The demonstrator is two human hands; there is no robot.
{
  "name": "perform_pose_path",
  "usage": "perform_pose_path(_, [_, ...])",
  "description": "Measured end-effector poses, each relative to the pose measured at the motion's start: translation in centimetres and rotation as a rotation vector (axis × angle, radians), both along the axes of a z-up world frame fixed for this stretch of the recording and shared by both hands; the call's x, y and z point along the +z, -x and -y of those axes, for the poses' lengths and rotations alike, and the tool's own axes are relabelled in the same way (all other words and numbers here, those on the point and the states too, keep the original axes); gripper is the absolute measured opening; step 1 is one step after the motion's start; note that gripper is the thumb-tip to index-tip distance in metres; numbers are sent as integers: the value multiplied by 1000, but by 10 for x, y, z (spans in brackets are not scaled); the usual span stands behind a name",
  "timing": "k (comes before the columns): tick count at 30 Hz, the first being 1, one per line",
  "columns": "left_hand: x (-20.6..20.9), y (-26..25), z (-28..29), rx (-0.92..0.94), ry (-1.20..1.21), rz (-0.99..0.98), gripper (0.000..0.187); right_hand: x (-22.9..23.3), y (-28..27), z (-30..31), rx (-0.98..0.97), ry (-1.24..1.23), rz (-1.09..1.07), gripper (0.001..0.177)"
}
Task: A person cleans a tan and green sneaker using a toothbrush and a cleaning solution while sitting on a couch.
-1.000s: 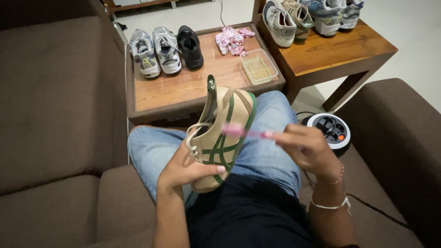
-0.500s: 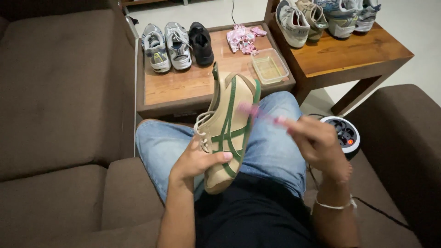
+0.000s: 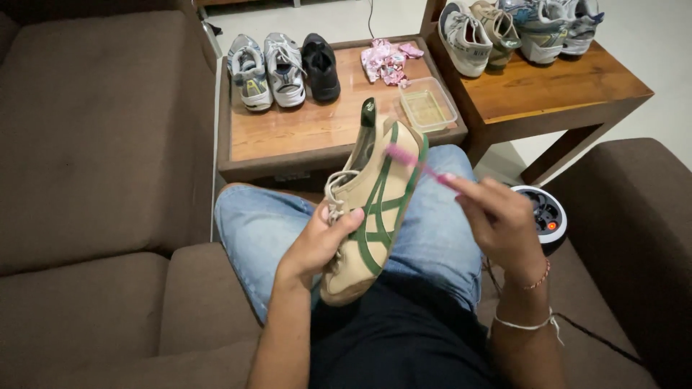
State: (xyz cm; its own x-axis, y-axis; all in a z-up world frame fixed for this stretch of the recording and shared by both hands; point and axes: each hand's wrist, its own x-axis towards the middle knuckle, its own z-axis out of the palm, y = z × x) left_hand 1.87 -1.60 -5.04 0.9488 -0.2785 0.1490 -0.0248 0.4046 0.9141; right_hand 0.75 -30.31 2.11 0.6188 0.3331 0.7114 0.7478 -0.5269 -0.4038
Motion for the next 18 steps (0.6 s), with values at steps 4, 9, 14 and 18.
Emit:
perform_pose_path(4, [44, 22, 12, -16, 47, 32, 50, -3, 9, -1, 132, -14, -150, 29])
perform_pose_path(9, [-33, -10, -3, 73, -37, -111, 55, -8, -1, 10, -55, -33, -61, 35])
perform_pose_path(14, [11, 8, 6, 110, 10, -182, 46, -14, 4, 4, 246, -85, -230, 33])
perform_pose_path(18, [17, 11, 10, 95, 102, -158, 33, -19, -1, -1, 97, -149, -94, 34])
